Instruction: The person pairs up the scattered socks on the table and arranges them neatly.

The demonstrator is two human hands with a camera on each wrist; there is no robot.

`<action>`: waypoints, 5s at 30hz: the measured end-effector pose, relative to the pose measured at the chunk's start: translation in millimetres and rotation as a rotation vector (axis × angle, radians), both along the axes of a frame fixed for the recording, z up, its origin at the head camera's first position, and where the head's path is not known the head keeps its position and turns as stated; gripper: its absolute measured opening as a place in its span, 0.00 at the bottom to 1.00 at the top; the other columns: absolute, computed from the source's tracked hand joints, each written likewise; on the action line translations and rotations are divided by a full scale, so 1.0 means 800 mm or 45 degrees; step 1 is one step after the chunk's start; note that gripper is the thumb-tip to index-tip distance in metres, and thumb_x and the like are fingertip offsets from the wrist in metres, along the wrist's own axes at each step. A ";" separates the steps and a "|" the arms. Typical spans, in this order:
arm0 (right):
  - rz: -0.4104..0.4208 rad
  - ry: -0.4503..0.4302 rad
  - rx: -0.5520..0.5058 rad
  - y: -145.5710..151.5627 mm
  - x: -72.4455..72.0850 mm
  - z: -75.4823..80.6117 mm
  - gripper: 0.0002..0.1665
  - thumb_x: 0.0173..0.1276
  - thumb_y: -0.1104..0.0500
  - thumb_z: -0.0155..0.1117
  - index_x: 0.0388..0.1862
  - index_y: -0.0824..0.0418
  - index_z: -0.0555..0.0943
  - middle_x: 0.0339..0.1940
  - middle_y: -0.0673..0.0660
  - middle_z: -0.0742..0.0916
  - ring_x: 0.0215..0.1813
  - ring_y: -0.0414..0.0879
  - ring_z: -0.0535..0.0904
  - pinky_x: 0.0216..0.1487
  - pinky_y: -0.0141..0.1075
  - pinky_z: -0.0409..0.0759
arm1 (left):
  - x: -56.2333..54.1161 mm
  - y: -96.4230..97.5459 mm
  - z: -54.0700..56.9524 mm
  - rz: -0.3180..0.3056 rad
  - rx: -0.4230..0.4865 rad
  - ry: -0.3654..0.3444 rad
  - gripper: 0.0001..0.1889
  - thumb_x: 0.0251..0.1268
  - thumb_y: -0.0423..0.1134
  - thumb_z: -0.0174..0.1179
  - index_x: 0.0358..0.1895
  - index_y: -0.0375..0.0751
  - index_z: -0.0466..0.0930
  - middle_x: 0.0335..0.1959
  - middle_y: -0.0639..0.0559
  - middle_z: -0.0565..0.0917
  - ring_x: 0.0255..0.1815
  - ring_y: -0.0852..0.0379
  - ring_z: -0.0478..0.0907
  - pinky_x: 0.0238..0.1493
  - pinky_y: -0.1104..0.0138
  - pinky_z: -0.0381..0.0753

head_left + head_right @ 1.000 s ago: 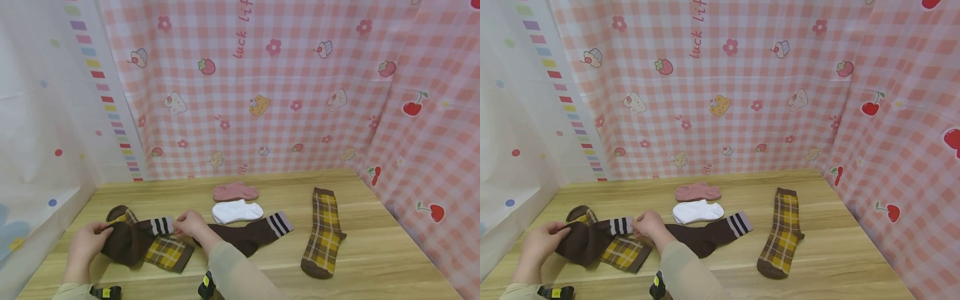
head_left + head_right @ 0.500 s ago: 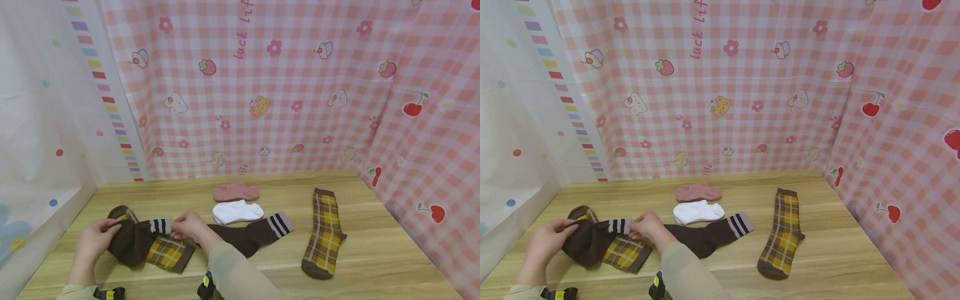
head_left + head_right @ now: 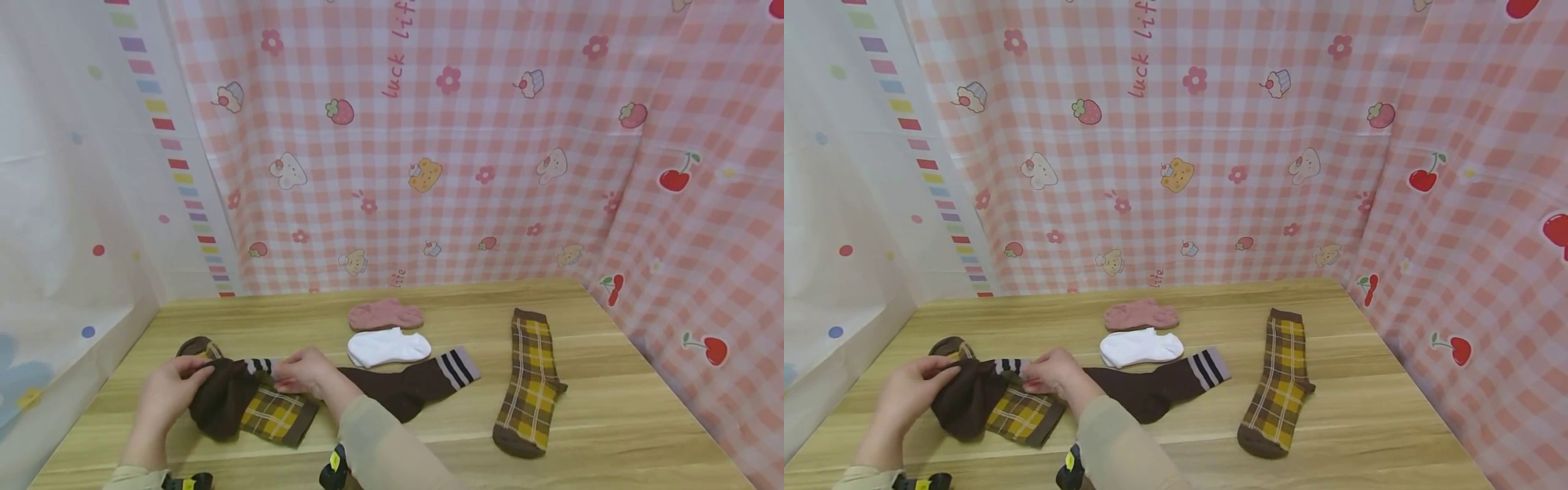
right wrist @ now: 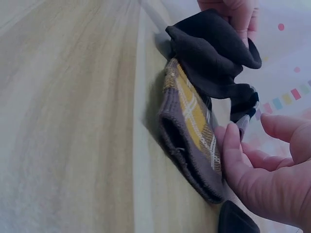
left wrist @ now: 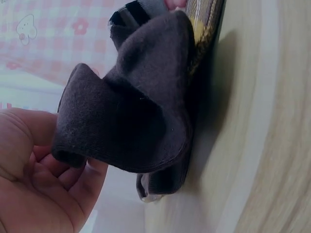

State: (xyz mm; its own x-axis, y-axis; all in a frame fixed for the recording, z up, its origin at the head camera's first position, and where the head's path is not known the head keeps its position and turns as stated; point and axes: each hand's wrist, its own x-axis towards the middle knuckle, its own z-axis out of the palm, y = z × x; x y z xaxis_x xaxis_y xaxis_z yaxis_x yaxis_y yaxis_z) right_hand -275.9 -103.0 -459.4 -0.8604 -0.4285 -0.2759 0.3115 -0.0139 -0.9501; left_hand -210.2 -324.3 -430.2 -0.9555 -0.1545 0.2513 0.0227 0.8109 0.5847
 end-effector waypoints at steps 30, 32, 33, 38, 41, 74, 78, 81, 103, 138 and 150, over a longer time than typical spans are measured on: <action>-0.294 0.281 -0.056 0.005 0.000 0.003 0.04 0.64 0.70 0.67 0.35 0.72 0.80 0.28 0.53 0.82 0.25 0.39 0.79 0.38 0.37 0.85 | 0.005 0.009 0.010 -0.168 0.015 0.162 0.04 0.64 0.33 0.67 0.40 0.39 0.87 0.38 0.46 0.87 0.37 0.70 0.76 0.35 0.74 0.74; -0.302 0.303 -0.078 0.005 -0.001 0.005 0.04 0.64 0.70 0.66 0.36 0.72 0.80 0.28 0.53 0.82 0.25 0.39 0.79 0.38 0.38 0.85 | 0.006 0.010 0.013 -0.154 0.040 0.190 0.04 0.64 0.32 0.66 0.40 0.38 0.87 0.37 0.46 0.87 0.36 0.72 0.75 0.35 0.76 0.73; -0.311 0.319 -0.091 0.005 -0.001 0.006 0.05 0.64 0.70 0.66 0.36 0.72 0.80 0.28 0.53 0.82 0.25 0.39 0.79 0.38 0.38 0.85 | 0.006 0.011 0.014 -0.148 0.053 0.201 0.04 0.64 0.32 0.66 0.40 0.38 0.87 0.36 0.46 0.87 0.35 0.73 0.75 0.34 0.77 0.72; -0.342 0.354 -0.193 0.007 -0.001 0.011 0.06 0.64 0.72 0.64 0.39 0.74 0.79 0.27 0.52 0.80 0.25 0.39 0.76 0.39 0.41 0.86 | 0.008 0.011 0.019 -0.094 0.119 0.235 0.06 0.65 0.34 0.65 0.42 0.37 0.87 0.34 0.51 0.87 0.33 0.75 0.73 0.32 0.79 0.71; -0.356 0.353 -0.246 0.010 0.001 0.016 0.08 0.62 0.74 0.63 0.41 0.75 0.77 0.27 0.52 0.79 0.26 0.39 0.76 0.40 0.42 0.86 | 0.009 0.011 0.022 -0.060 0.185 0.243 0.08 0.66 0.35 0.65 0.44 0.35 0.87 0.35 0.62 0.86 0.33 0.78 0.73 0.32 0.80 0.71; -0.267 0.667 -0.069 0.109 -0.008 0.070 0.13 0.68 0.71 0.58 0.51 0.75 0.77 0.34 0.56 0.81 0.31 0.40 0.77 0.40 0.41 0.84 | 0.016 0.036 0.046 0.240 0.450 0.372 0.12 0.67 0.37 0.64 0.47 0.32 0.86 0.28 0.83 0.78 0.33 0.81 0.74 0.34 0.85 0.71; -0.283 0.690 -0.044 0.123 -0.008 0.074 0.13 0.68 0.70 0.58 0.51 0.75 0.77 0.34 0.56 0.81 0.32 0.40 0.77 0.41 0.42 0.84 | 0.015 0.037 0.045 0.270 0.474 0.383 0.12 0.68 0.37 0.64 0.47 0.32 0.85 0.27 0.83 0.78 0.31 0.80 0.74 0.32 0.84 0.71; -0.295 0.728 -0.029 0.132 -0.009 0.075 0.12 0.68 0.70 0.59 0.49 0.75 0.77 0.33 0.56 0.81 0.31 0.39 0.77 0.40 0.41 0.84 | 0.015 0.036 0.045 0.300 0.516 0.400 0.12 0.67 0.37 0.64 0.47 0.31 0.85 0.26 0.83 0.77 0.31 0.80 0.74 0.31 0.84 0.71; -0.368 0.793 0.023 0.179 -0.009 0.083 0.09 0.68 0.66 0.65 0.43 0.71 0.77 0.34 0.55 0.82 0.35 0.39 0.79 0.42 0.42 0.85 | 0.014 0.037 0.055 0.318 1.020 0.682 0.10 0.61 0.25 0.65 0.36 0.45 0.90 0.25 0.69 0.84 0.27 0.74 0.78 0.30 0.84 0.75; -0.449 0.876 -0.064 0.238 0.001 0.108 0.09 0.70 0.71 0.61 0.45 0.75 0.74 0.36 0.55 0.80 0.33 0.40 0.78 0.33 0.35 0.85 | 0.002 0.089 0.093 0.012 1.215 0.734 0.07 0.62 0.22 0.63 0.39 0.31 0.88 0.29 0.57 0.87 0.27 0.67 0.81 0.28 0.79 0.79; -0.505 0.980 0.120 0.261 0.005 0.107 0.08 0.69 0.70 0.63 0.46 0.72 0.79 0.36 0.58 0.83 0.34 0.39 0.77 0.38 0.30 0.79 | -0.002 0.110 0.087 -0.075 1.150 0.685 0.08 0.62 0.21 0.62 0.43 0.21 0.83 0.31 0.57 0.88 0.29 0.66 0.83 0.29 0.77 0.81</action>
State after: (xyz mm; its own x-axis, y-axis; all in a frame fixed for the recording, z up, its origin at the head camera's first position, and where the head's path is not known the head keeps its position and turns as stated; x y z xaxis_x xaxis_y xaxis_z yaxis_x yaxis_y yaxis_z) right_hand -272.1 106.1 -373.5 -0.9031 -0.0627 0.4247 -0.4292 0.1040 -0.8972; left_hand -212.1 -236.1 -360.6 -0.7644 -0.4528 0.4591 0.4838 0.0680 0.8725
